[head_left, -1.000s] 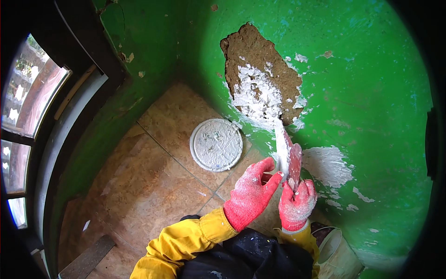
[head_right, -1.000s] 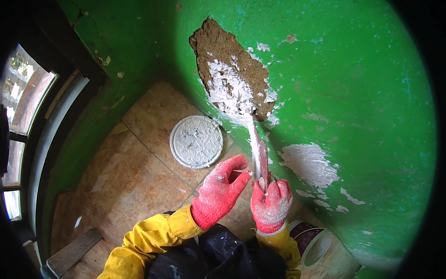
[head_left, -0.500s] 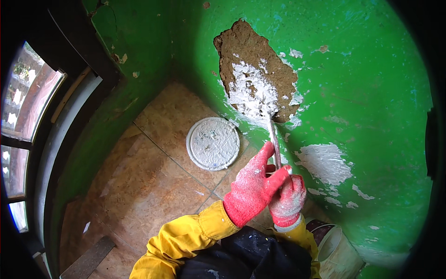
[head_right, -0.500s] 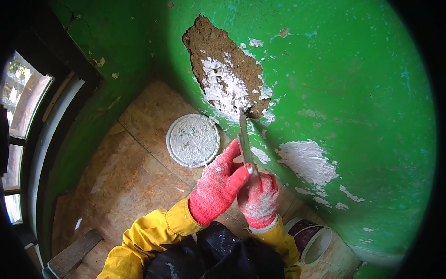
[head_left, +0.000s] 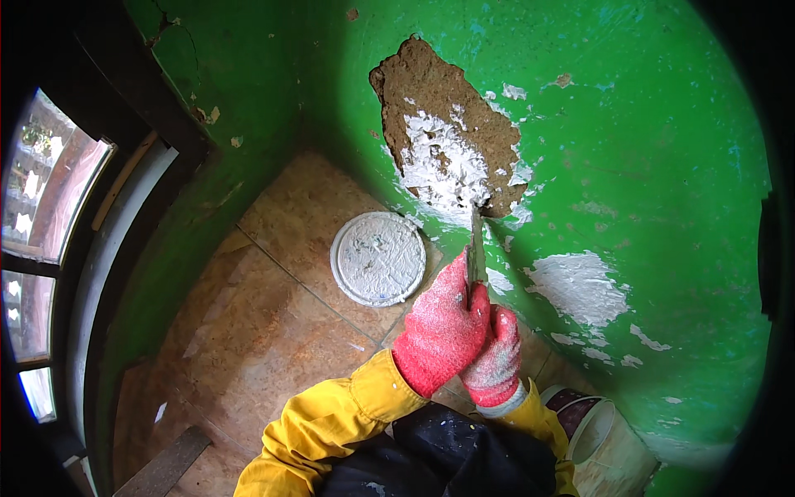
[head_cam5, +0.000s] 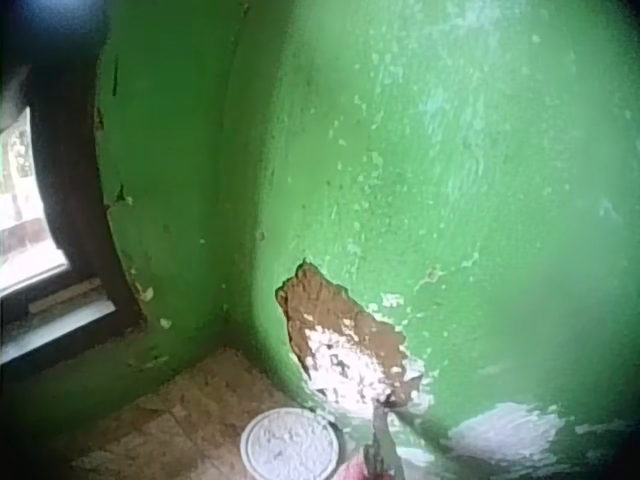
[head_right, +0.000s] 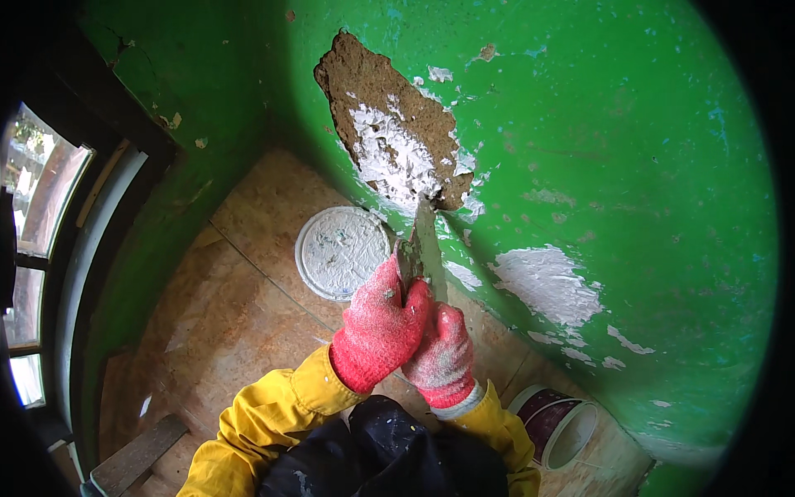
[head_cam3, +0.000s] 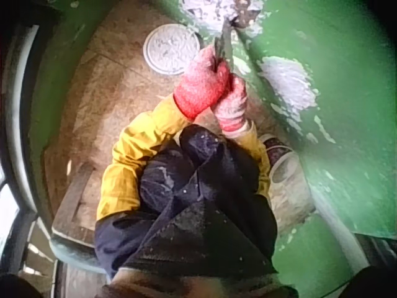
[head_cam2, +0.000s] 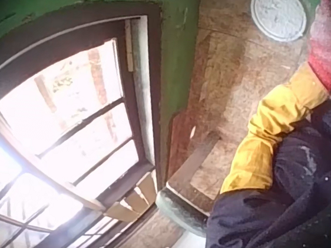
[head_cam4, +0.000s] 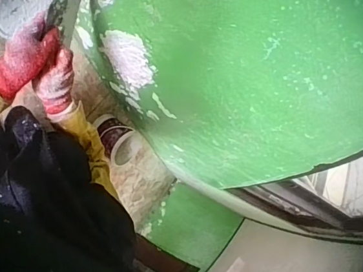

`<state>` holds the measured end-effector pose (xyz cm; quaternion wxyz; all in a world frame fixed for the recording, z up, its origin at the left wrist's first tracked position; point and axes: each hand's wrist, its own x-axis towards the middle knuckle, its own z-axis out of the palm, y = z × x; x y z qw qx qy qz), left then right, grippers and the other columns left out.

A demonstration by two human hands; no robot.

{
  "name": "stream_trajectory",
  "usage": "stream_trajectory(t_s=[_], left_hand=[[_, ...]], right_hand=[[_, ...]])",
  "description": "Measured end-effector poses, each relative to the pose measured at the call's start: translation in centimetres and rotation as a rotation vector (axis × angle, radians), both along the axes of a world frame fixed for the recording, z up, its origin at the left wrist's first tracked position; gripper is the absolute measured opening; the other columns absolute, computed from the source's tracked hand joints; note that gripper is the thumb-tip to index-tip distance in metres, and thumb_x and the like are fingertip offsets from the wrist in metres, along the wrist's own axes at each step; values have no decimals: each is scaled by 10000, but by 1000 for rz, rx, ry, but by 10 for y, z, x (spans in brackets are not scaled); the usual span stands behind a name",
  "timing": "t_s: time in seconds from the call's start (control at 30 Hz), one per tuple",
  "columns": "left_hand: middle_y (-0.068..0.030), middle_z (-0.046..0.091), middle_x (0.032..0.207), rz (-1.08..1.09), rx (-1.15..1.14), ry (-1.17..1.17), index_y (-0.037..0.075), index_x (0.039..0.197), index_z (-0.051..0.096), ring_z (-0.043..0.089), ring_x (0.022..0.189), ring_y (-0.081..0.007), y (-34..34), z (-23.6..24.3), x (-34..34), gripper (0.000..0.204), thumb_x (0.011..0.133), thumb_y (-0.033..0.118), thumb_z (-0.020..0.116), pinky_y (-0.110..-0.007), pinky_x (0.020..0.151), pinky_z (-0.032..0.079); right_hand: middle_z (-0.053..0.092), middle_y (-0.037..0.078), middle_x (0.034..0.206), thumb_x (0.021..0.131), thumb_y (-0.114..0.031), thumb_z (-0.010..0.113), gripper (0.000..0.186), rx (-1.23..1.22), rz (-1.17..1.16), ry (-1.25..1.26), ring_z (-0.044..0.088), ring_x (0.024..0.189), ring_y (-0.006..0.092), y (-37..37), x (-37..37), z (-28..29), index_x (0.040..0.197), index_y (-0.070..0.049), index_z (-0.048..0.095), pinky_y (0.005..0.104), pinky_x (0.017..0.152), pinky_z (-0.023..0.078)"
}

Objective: The person applies plaster onto a damaged wall using a putty knife, scoops more plaster compound from a bucket, and spreads it across the exposed wall section with the putty knife.

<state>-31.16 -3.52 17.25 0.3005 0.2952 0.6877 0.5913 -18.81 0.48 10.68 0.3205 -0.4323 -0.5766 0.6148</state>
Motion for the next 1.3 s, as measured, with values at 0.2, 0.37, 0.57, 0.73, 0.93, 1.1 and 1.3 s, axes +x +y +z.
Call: stream_trajectory(t_s=[0.2, 0.37, 0.57, 0.73, 0.93, 1.1, 1.3], left_hand=[[-210, 610, 829, 21, -37, 8, 71, 1064, 561, 620, 785, -357, 3, -8, -5, 258, 821, 160, 570, -392, 670, 480], [-201, 616, 786, 17, -33, 28, 73, 1021, 586, 624, 751, -357, 2, -14, -14, 229, 818, 182, 586, -391, 652, 483], [-183, 621, 832, 14, -80, 13, 63, 1013, 586, 630, 801, -328, 2, -16, -20, 218, 813, 152, 586, -363, 683, 486], [-192, 607, 839, 15, -66, 60, 74, 1047, 572, 614, 784, -355, 8, -24, -20, 241, 819, 150, 582, -393, 658, 484], [-195, 610, 833, 18, -65, 109, 73, 1052, 573, 616, 775, -363, 9, -24, -20, 251, 816, 158, 591, -399, 649, 485], [-188, 626, 821, 23, -53, 87, 61, 1015, 588, 633, 790, -339, 9, -26, -17, 223, 813, 154, 595, -376, 673, 490], [-172, 631, 793, 34, -55, 136, 62, 1025, 590, 643, 742, -312, 7, -27, -18, 231, 818, 164, 599, -367, 658, 492]], right_hand=[[571, 63, 969, 841, -101, 560, 291, 605, 222, -500, 555, 887, 158, -6, -13, 4, 1109, -39, 465, 319, 791, 434], [614, 146, 894, 603, -227, 804, 597, 506, 173, -375, 626, 805, 336, -4, -25, -1, 1059, -40, 466, 391, 691, 487], [582, 173, 947, 617, -198, 782, 582, 527, 276, -402, 586, 903, 350, -5, -31, 8, 1054, -29, 436, 406, 754, 451], [584, 171, 944, 622, -218, 786, 604, 514, 261, -384, 593, 885, 354, 2, -31, -5, 1067, -28, 426, 407, 737, 459], [586, 177, 962, 621, -244, 790, 627, 508, 241, -452, 600, 877, 358, 1, -34, 1, 1083, -31, 424, 413, 720, 469], [589, 181, 958, 615, -265, 792, 656, 516, 234, -426, 601, 871, 365, 0, -29, -6, 1100, -33, 417, 416, 719, 473], [588, 182, 951, 611, -264, 788, 652, 515, 231, -530, 596, 869, 380, -2, -35, 9, 1092, -35, 411, 418, 723, 473]])
